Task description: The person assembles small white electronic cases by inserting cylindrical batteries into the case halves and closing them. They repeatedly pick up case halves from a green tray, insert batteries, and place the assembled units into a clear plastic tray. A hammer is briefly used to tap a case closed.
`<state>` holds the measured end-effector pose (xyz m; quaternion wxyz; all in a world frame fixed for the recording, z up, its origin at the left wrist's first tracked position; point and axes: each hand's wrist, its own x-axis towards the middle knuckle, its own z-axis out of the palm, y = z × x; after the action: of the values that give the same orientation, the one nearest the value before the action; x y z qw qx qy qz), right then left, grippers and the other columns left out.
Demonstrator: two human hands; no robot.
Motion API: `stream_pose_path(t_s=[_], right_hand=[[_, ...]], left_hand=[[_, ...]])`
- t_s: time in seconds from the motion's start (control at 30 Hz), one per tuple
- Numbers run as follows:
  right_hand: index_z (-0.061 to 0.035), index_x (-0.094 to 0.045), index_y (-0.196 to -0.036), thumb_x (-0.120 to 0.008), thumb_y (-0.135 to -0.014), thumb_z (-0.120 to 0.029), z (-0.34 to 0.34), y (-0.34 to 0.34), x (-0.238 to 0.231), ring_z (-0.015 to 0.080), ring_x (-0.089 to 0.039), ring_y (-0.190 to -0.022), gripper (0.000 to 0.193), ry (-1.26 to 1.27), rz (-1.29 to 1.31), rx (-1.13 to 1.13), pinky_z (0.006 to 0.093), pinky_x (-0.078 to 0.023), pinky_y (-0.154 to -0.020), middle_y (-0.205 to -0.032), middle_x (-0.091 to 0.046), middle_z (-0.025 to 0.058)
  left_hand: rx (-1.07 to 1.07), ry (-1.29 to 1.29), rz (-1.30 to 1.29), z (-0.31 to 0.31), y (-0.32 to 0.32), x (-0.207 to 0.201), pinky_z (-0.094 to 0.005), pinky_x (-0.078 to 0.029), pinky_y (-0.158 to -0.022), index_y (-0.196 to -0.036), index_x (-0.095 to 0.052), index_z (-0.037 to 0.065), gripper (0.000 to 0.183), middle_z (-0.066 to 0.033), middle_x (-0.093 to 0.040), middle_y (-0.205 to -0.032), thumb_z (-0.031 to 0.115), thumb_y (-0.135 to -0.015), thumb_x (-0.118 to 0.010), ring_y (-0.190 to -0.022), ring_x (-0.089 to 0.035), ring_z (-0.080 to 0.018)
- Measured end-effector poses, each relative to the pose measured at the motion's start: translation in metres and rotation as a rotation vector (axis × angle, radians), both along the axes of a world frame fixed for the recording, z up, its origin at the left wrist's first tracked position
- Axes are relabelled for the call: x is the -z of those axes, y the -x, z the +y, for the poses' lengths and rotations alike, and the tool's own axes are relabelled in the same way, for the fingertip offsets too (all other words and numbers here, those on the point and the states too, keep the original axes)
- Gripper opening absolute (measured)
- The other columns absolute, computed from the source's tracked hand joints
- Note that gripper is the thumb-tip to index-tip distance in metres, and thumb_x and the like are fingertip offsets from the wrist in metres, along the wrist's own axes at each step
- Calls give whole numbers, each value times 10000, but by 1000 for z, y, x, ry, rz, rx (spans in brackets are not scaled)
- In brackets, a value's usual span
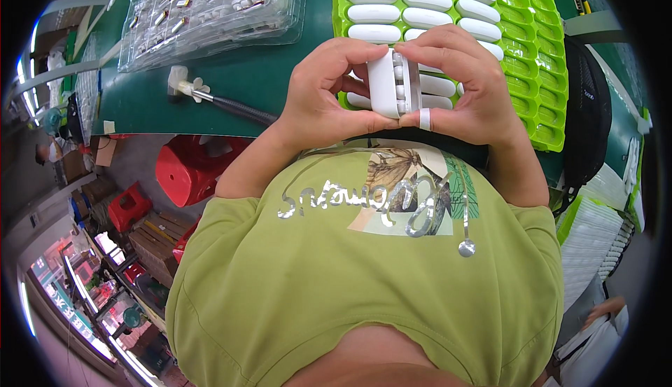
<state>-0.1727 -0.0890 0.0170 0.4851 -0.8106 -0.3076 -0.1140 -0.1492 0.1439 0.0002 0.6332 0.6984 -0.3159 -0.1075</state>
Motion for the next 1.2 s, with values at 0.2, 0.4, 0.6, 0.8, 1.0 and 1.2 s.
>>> stream_pose_path(t_s=[0.2, 0.4, 0.6, 0.8, 1.0, 1.2], right_hand=[[-39, -698, -1149, -860, -612, -132, 1, 4, 1, 265, -626, -1026, 569, -42, 70, 12, 358, -503, -881, -1058, -681, 108], [-48, -695, -1176, -895, -597, -173, 0, 4, 3, 246, -625, -1036, 625, -114, 155, 12, 360, -494, -909, -1082, -675, 100], [-48, -698, -1188, -891, -603, -153, 1, 5, 6, 237, -620, -1043, 625, -142, 155, -47, 349, -490, -915, -1098, -663, 97], [-64, -700, -1195, -886, -606, -139, 6, 5, 8, 225, -621, -1038, 622, -161, 207, -17, 343, -488, -914, -1093, -662, 87], [-80, -696, -1211, -871, -659, -168, 2, 2, 11, 218, -625, -1048, 585, -187, 216, -12, 331, -473, -935, -1104, -680, 78], [-62, -690, -1206, -741, -823, -99, 3, 0, 19, 219, -630, -1013, 388, -250, 116, 7, 335, -481, -902, -1087, -700, 88]], left_hand=[[23, -2, -55, 0, -4, -3, -305, -617, -783, -1204, -613, -4, 693, -128, -600, -1163, 98, -600, -937, -1001, -665, -186], [37, 59, -12, -1, -4, -4, -311, -616, -793, -1218, -610, 1, 701, -125, -601, -1168, 94, -605, -936, -1001, -665, -190], [51, 22, -33, 1, -1, -1, -314, -594, -826, -1231, -574, -39, 731, -143, -589, -1199, 30, -595, -929, -1043, -648, -203], [20, 67, -57, -1, -3, -4, -300, -619, -753, -1181, -625, -13, 694, -112, -621, -1080, 102, -578, -950, -937, -681, -178], [16, 40, 81, -4, -7, -12, -291, -609, -773, -1173, -618, -29, 737, -104, -620, -1065, 144, -550, -969, -886, -677, -159], [5, 86, 195, -8, -22, -17, -253, -564, -736, -1130, -624, -21, 663, -69, -604, -1010, 218, -607, -952, -827, -649, -135]])
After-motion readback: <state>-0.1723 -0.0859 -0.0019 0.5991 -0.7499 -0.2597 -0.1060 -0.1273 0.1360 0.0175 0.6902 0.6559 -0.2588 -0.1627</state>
